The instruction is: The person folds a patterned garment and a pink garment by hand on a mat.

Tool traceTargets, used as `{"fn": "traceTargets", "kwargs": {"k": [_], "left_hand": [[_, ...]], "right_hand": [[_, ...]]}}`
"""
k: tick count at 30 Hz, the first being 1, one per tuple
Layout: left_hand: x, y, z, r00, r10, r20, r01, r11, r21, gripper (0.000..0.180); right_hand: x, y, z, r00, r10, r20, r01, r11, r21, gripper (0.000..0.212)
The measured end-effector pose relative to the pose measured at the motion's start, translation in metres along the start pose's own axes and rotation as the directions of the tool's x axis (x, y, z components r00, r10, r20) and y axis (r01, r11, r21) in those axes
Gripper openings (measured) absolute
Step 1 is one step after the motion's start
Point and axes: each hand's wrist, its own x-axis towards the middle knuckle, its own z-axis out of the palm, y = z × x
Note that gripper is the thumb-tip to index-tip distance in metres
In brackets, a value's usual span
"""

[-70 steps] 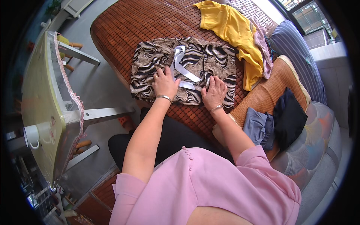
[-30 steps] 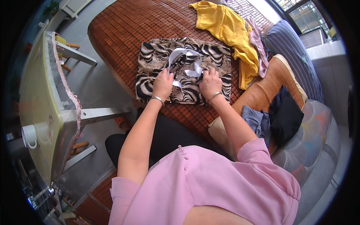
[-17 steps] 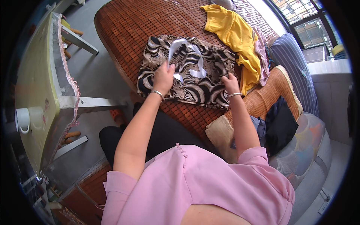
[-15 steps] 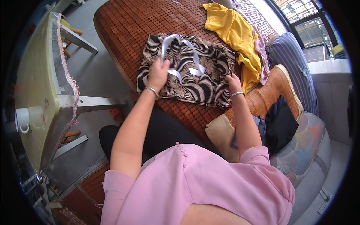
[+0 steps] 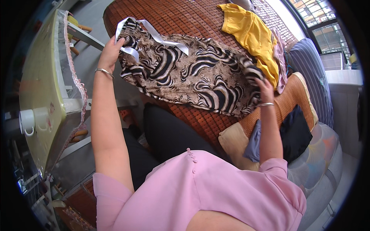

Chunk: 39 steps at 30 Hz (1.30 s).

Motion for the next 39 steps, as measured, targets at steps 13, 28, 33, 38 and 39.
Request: {"fn": "traceTargets", "kwargs": {"k": [13, 28, 33, 38, 39], "left_hand": [[0.019, -0.072, -0.027, 0.985, -0.172, -0.032, 0.140, 0.885, -0.444, 0.028], [-0.021, -0.111, 0.021, 0.644, 0.580, -0.498, -0.074, 0.696, 0.714, 0.044], [-0.060, -0.095, 0.044, 0.971, 0.097, -0.219, -0.108, 0.993, -0.040, 0.024], [-0.061, -0.073, 0.038, 0.946, -0.312, 0.082, 0.322, 0.888, -0.330, 0.068], [-0.059, -0.081, 0.024, 0.929, -0.358, 0.091, 0.365, 0.854, -0.370, 0.071]], "right_hand": [[-0.024, -0.037, -0.178, 0.962, 0.013, -0.273, 0.053, 0.972, 0.230, 0.027], [-0.022, -0.110, -0.009, 0.989, -0.061, -0.136, 0.053, 0.996, -0.067, 0.030], [0.013, -0.113, 0.182, 0.988, -0.073, 0.133, 0.088, 0.990, -0.111, 0.022], [0.037, -0.031, 0.357, 0.948, -0.146, 0.282, 0.237, 0.916, -0.324, 0.042], [0.017, -0.022, 0.386, 0.904, -0.157, 0.397, 0.295, 0.902, -0.315, 0.048]]}}
